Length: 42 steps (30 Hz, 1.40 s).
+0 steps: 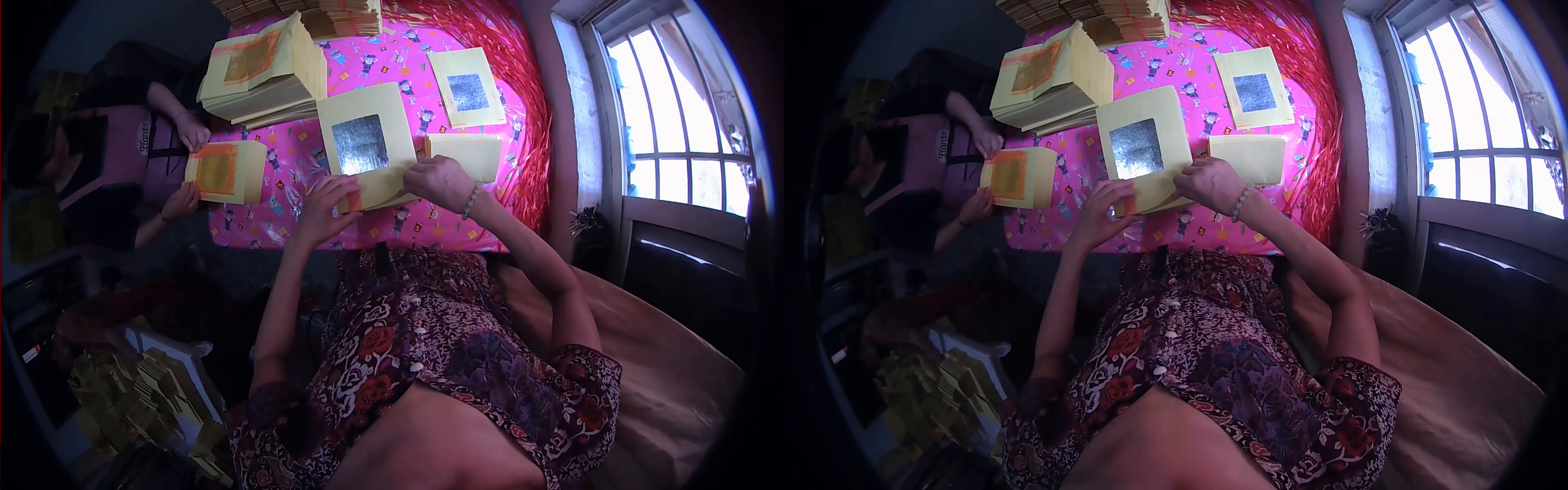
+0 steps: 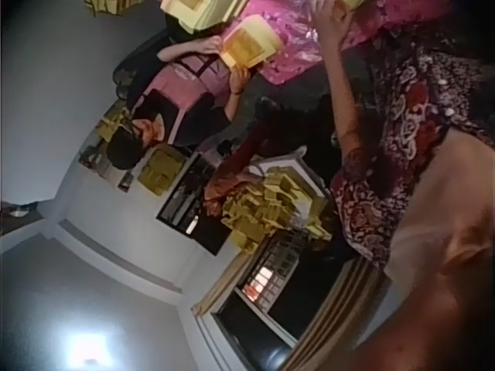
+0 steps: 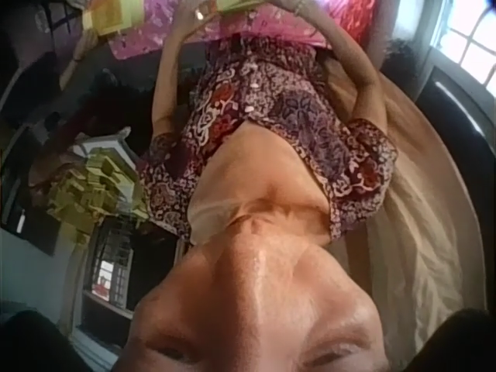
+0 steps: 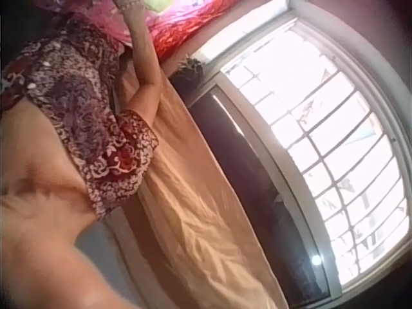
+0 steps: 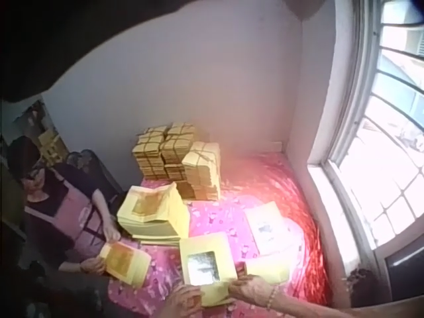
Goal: Counting and bundling sheets of joss paper using red string.
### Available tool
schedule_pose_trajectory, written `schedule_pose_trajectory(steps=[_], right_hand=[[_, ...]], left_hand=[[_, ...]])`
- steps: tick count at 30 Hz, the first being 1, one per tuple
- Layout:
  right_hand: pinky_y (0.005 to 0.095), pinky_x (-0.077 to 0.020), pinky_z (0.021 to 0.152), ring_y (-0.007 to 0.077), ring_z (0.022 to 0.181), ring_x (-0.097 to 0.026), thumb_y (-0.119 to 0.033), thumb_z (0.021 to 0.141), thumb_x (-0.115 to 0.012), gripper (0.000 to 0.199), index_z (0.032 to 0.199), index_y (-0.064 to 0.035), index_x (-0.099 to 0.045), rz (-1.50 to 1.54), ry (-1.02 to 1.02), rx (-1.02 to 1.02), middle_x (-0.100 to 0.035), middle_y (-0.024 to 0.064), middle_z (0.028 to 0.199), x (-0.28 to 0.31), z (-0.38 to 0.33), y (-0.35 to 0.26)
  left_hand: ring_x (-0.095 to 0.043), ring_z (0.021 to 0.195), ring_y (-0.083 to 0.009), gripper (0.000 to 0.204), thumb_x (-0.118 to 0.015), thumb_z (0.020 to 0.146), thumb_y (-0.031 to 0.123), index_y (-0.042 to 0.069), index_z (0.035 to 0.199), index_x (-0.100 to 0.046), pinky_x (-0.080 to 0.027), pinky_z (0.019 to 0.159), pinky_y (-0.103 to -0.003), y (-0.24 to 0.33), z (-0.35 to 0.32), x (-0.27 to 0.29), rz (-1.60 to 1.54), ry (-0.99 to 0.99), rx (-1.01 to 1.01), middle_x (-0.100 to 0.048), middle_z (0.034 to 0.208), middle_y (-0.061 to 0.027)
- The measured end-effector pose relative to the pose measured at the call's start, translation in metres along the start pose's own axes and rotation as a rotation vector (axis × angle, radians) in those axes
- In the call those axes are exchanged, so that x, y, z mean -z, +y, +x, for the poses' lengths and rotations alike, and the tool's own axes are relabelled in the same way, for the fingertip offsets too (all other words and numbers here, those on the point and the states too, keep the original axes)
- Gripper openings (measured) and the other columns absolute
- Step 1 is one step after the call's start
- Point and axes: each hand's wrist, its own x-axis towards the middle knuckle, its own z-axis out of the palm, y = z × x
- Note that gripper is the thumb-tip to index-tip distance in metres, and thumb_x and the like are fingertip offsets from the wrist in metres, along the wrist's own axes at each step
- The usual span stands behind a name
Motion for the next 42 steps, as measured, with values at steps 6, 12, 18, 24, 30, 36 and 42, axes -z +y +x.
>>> schedule_pose_trajectory(steps=[6, 12, 18, 24, 30, 36, 42], right_hand=[[0.0368, -0.0477, 0.065, 0.0255, 0.071, -0.060, -0.029, 0.081, -0.059, 0.021, 0.074, -0.0093, -0.057, 0.148, -0.016, -0.087, -0.058, 0.0077, 0.068, 0.004, 0.005, 0.003], [0.0381, -0.0475, 0.066, 0.0256, 0.073, -0.060, -0.029, 0.081, -0.060, 0.021, 0.073, -0.0098, -0.062, 0.250, -0.007, -0.162, -0.061, 0.0078, 0.071, 0.006, 0.005, 0.005], [0.0363, -0.0479, 0.067, 0.0247, 0.073, -0.060, -0.027, 0.080, -0.062, 0.018, 0.075, -0.0107, -0.068, 0.371, 0.021, -0.210, -0.063, 0.0071, 0.074, 0.000, 0.004, 0.008], [0.0358, -0.0480, 0.067, 0.0243, 0.073, -0.060, -0.026, 0.078, -0.064, 0.018, 0.075, -0.0096, -0.069, 0.405, 0.005, -0.243, -0.064, 0.0079, 0.074, -0.002, 0.004, 0.011], [0.0360, -0.0478, 0.067, 0.0247, 0.073, -0.060, -0.026, 0.078, -0.064, 0.018, 0.075, -0.0082, -0.069, 0.429, -0.008, -0.247, -0.063, 0.0087, 0.074, -0.002, 0.004, 0.012], [0.0361, -0.0479, 0.067, 0.0249, 0.074, -0.060, -0.025, 0.077, -0.064, 0.018, 0.075, -0.0081, -0.069, 0.414, -0.013, -0.244, -0.063, 0.0090, 0.075, -0.001, 0.005, 0.011], [0.0360, -0.0480, 0.067, 0.0249, 0.075, -0.060, -0.023, 0.077, -0.064, 0.016, 0.075, -0.0081, -0.069, 0.426, -0.013, -0.240, -0.063, 0.0091, 0.074, -0.002, 0.006, 0.012]], left_hand=[[-0.052, 0.109, -0.0276, 0.040, -0.074, 0.065, 0.011, 0.008, 0.102, -0.060, -0.042, 0.094, -0.038, -0.003, -0.002, 0.002, -0.062, 0.000, 0.018, -0.059, 0.114, -0.0095], [-0.055, 0.108, -0.0269, 0.033, -0.073, 0.067, 0.010, 0.006, 0.097, -0.061, -0.042, 0.094, -0.038, -0.004, -0.001, 0.006, -0.113, 0.000, 0.023, -0.061, 0.110, -0.0100], [-0.055, 0.108, -0.0265, 0.033, -0.073, 0.066, 0.010, 0.006, 0.097, -0.061, -0.042, 0.094, -0.039, -0.005, -0.001, 0.005, -0.113, 0.006, 0.015, -0.061, 0.109, -0.0099], [-0.054, 0.109, -0.0266, 0.036, -0.074, 0.065, 0.010, 0.007, 0.098, -0.060, -0.042, 0.094, -0.038, -0.004, 0.000, 0.006, -0.104, -0.007, 0.026, -0.060, 0.110, -0.0095], [-0.053, 0.109, -0.0270, 0.038, -0.075, 0.064, 0.010, 0.007, 0.098, -0.060, -0.042, 0.094, -0.038, -0.001, 0.000, 0.007, -0.125, -0.014, 0.039, -0.060, 0.110, -0.0094], [-0.053, 0.109, -0.0271, 0.038, -0.076, 0.064, 0.011, 0.007, 0.098, -0.060, -0.042, 0.094, -0.038, -0.002, 0.000, 0.007, -0.126, -0.013, 0.034, -0.060, 0.110, -0.0095], [-0.054, 0.109, -0.0271, 0.037, -0.075, 0.065, 0.011, 0.007, 0.099, -0.060, -0.042, 0.094, -0.038, -0.004, -0.001, 0.006, -0.112, -0.002, 0.024, -0.060, 0.109, -0.0096]])
